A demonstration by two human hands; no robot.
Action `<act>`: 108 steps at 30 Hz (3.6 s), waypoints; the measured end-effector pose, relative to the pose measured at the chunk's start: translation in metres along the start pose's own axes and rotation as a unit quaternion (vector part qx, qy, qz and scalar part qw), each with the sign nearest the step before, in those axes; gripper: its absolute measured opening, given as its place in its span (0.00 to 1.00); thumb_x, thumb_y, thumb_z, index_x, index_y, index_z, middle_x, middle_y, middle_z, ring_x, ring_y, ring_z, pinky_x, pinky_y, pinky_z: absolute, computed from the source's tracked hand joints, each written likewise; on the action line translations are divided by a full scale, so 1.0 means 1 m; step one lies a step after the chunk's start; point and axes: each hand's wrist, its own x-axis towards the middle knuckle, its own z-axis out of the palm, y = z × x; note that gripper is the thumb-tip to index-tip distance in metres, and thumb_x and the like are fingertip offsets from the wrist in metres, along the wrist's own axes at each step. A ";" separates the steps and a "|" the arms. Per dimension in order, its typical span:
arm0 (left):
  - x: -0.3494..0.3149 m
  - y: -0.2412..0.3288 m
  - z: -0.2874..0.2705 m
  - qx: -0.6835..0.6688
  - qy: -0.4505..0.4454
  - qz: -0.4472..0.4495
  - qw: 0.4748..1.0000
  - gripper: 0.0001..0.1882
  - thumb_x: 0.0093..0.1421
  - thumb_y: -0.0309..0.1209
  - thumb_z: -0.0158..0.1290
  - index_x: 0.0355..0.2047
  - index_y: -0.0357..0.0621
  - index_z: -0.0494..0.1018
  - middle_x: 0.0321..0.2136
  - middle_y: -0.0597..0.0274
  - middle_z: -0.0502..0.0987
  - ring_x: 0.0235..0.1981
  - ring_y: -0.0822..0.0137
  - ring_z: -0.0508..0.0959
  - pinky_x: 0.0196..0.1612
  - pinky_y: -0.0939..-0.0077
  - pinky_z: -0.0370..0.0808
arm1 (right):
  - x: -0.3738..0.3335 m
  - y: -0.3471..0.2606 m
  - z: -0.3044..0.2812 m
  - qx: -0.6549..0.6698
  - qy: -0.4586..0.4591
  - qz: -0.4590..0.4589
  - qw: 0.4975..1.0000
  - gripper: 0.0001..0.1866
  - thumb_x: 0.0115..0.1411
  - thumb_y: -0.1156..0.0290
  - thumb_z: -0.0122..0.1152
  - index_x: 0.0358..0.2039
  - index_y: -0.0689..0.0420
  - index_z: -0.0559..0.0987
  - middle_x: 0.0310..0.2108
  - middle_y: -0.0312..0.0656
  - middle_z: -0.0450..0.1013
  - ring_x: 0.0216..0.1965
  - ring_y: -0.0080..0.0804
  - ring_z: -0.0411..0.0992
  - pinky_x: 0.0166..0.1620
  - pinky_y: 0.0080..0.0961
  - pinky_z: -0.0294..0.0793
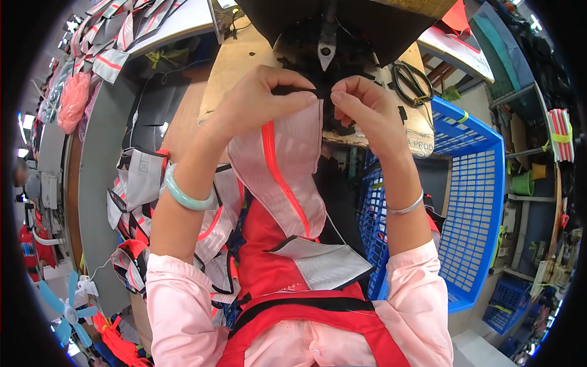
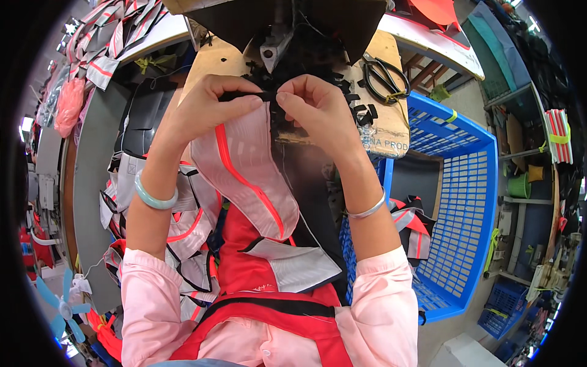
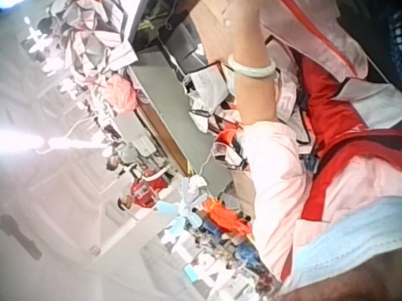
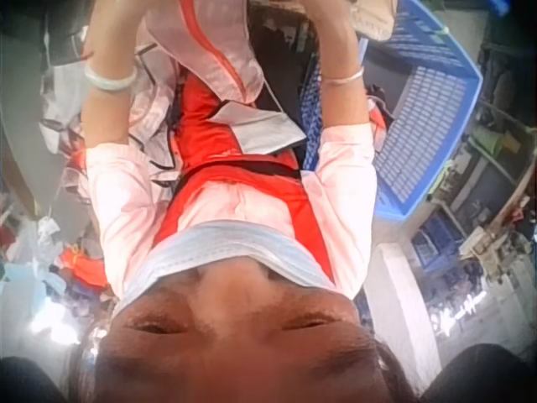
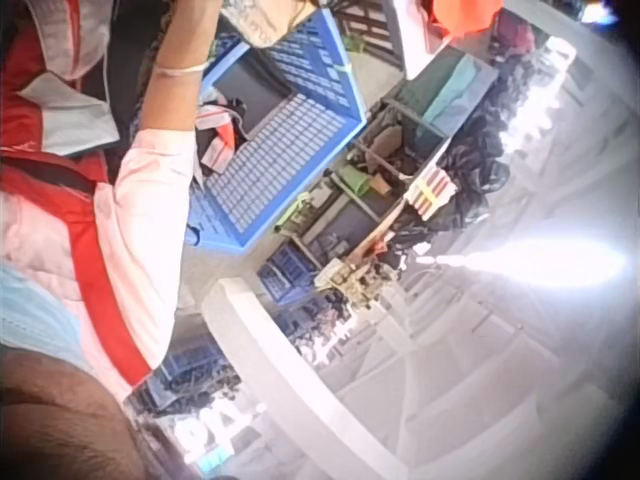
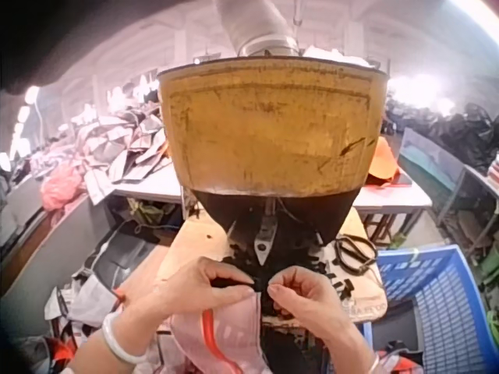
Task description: The person operates a sewing machine to stitch seams on white safety vests with red and black trim. They align the fabric under the presser foot, sew the seam, and place the finished item into a blue plastic crate.
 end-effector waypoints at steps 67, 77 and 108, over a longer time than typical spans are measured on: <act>-0.102 -0.045 0.102 -0.361 0.164 0.032 0.917 0.11 0.62 0.23 0.49 0.44 0.35 0.72 0.36 0.66 0.76 0.35 0.79 0.72 0.39 0.86 0.68 | -0.134 0.036 -0.007 -0.139 0.269 -0.167 0.938 0.15 0.55 0.73 0.59 0.44 0.63 0.75 0.43 0.45 0.73 0.43 0.32 0.72 0.43 0.26 0.71; -0.072 0.000 0.106 -0.405 0.147 0.053 0.901 0.07 0.59 0.25 0.53 0.38 0.36 0.74 0.30 0.70 0.76 0.30 0.83 0.72 0.34 0.89 0.69 | -0.085 -0.018 0.004 -0.334 0.085 -0.220 0.913 0.07 0.49 0.71 0.61 0.29 0.60 0.78 0.25 0.46 0.74 0.26 0.43 0.73 0.30 0.33 0.71; 0.013 -0.024 0.021 -0.259 0.011 -0.069 0.963 0.10 0.55 0.31 0.56 0.34 0.39 0.73 0.24 0.69 0.73 0.24 0.78 0.72 0.25 0.86 0.67 | -0.006 -0.022 -0.014 -0.314 0.028 -0.052 0.948 0.14 0.54 0.64 0.57 0.30 0.64 0.78 0.17 0.44 0.69 0.19 0.28 0.65 0.27 0.25 0.66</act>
